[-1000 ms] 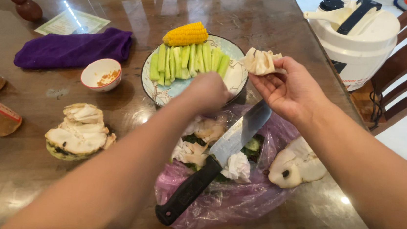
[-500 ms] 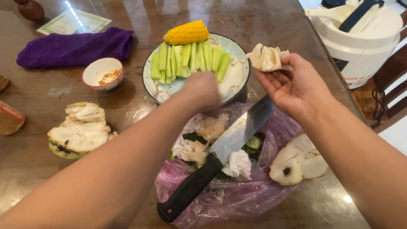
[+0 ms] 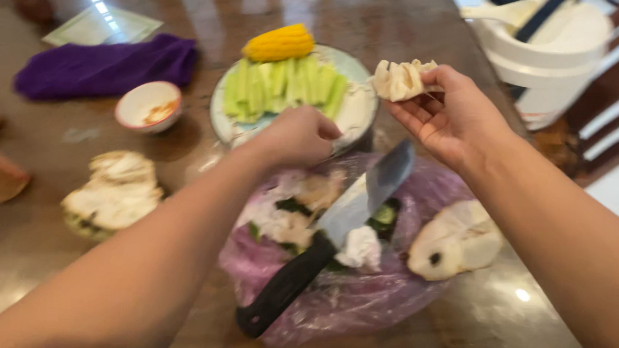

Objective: The person cuts and peels pieces of fruit using a knife, wipes their hands with tissue paper, and slices pieces of fruit with the knife over a plastic bag.

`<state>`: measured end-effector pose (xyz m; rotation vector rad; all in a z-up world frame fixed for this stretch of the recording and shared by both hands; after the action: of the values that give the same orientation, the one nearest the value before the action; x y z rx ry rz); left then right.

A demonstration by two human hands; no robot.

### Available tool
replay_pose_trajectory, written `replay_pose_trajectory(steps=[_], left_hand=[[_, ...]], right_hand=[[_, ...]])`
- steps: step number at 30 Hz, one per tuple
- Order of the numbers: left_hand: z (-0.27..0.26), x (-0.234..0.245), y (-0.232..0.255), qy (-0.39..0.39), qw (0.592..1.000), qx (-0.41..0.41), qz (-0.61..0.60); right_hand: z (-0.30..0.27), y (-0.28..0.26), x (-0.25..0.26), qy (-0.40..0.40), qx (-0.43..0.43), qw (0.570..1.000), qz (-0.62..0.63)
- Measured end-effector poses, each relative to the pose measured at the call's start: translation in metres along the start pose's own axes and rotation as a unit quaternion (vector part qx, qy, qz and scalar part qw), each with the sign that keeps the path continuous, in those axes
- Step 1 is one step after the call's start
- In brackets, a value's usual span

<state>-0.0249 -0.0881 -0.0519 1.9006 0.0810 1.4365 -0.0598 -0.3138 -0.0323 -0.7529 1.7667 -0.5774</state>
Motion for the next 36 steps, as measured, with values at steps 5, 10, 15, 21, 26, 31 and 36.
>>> replay_pose_trajectory(steps=[5, 10, 15, 21, 26, 31, 36], left_hand=[[-0.054, 0.047, -0.052, 0.095, 0.956, 0.132, -0.244], [-0.089, 0.067, -0.074, 0.206, 0.806, 0.228, -0.506], [-0.103, 0.07, -0.08, 0.225, 0.78, 0.239, -0.533], [-0.107, 0.066, -0.092, 0.232, 0.759, 0.272, -0.544], [-0.097, 0.054, -0.098, 0.204, 0.74, 0.291, -0.571], [-0.087, 0.046, -0.098, 0.222, 0.737, 0.274, -0.576], [-0.081, 0.044, -0.1, 0.201, 0.758, 0.3, -0.543]], right_hand=[[0.032, 0.054, -0.045, -0.044, -0.052, 0.996, -0.052], [0.066, 0.115, -0.065, -0.016, -0.112, 0.991, -0.066], [0.084, 0.141, -0.068, -0.038, -0.115, 0.982, -0.147], [0.09, 0.154, -0.078, -0.02, -0.129, 0.969, -0.211], [0.086, 0.146, -0.075, -0.025, -0.109, 0.956, -0.272], [0.079, 0.127, -0.063, -0.027, -0.038, 0.946, -0.322], [0.064, 0.117, -0.066, -0.045, -0.042, 0.94, -0.337]])
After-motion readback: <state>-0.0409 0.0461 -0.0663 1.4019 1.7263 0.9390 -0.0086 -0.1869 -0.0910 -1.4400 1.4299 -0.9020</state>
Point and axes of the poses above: each hand's wrist, its own z-axis towards the middle knuckle, its own x-axis out of the back of the hand, y = z × x, the point moved 5 cm from there along z, towards the middle knuckle, and after that the axes turned 6 degrees about -y, right-handed, at the moved point
